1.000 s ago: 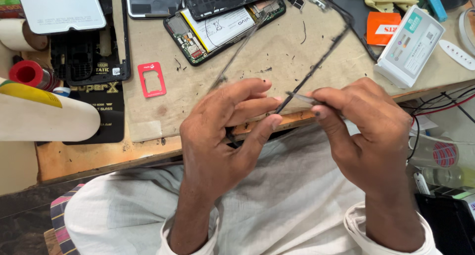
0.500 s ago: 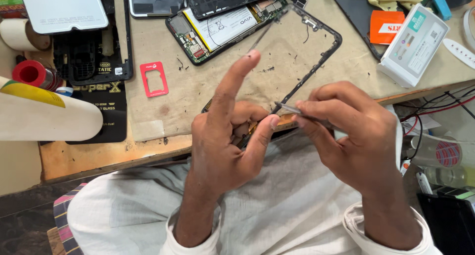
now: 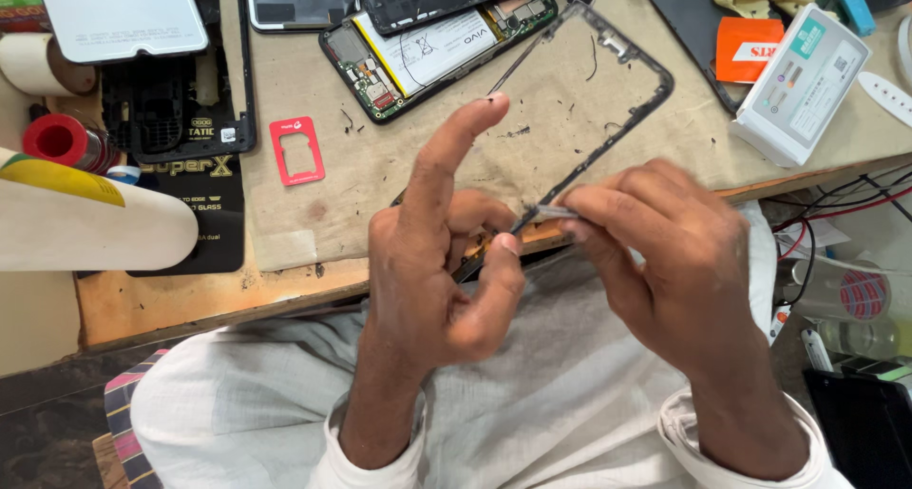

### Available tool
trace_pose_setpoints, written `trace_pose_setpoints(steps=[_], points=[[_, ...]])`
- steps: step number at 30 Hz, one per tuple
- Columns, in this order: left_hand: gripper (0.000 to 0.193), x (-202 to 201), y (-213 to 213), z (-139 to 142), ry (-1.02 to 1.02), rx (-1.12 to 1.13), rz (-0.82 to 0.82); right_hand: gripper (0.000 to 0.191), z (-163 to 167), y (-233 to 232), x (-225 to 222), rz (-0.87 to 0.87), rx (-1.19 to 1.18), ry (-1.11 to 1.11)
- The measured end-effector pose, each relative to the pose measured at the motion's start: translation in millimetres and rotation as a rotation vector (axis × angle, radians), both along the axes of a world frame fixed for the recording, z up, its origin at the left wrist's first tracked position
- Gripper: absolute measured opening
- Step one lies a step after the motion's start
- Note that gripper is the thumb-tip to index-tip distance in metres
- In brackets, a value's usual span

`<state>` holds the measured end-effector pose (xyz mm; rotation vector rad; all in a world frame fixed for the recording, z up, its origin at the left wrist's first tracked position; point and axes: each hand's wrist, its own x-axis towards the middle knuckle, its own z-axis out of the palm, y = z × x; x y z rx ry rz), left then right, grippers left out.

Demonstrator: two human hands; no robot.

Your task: The person uses a metal spudger to scrape and clean residue from the edges and corners of a disassembled smartphone frame. They repeatedly scrape along the frame's perimeter, occasionally lifting the frame to inspect the cleaned areas.

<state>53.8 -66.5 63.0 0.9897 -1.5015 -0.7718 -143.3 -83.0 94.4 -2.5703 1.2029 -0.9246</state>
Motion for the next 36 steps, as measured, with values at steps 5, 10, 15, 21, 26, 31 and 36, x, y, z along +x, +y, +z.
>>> trace_pose_setpoints(steps=[5, 10, 15, 21, 26, 31, 36], points=[[0.074, -2.2, -1.7, 3.2, -0.008, -0.028, 0.007, 0.012, -4.4, -2.1, -4.1, -0.038, 0.215, -0.009], [0.068, -3.6, 0.6, 2.9, -0.072, -0.012, 0.033, 0.021, -5.4, -4.8, -5.6, -0.024, 0.311, -0.129], [0.068, -5.6, -0.3, 0.0, -0.088, -0.014, 0.067, 0.013, -3.3, -2.2, -4.5, -0.037, -0.071, 0.060], [0.071, -8.1, -1.3, -0.3, -0.049, -0.015, 0.065, 0.027, -7.1, -0.4, 1.3, -0.199, 0.485, -0.145], [0.070, -8.3, -2.3, 1.9, -0.032, 0.026, 0.073, 0.015, 0.3, -2.1, 1.1, -0.027, 0.062, -0.076], [0.064, -12.1, -1.8, -3.6, -0.055, -0.006, 0.098, 0.016, -4.9, -0.5, -0.6, 0.010, 0.110, 0.006], [0.067, -17.6, -0.7, -7.6, -0.002, 0.031, 0.098, 0.030, -18.1, 6.0, -6.7, -0.173, 0.365, -0.115]])
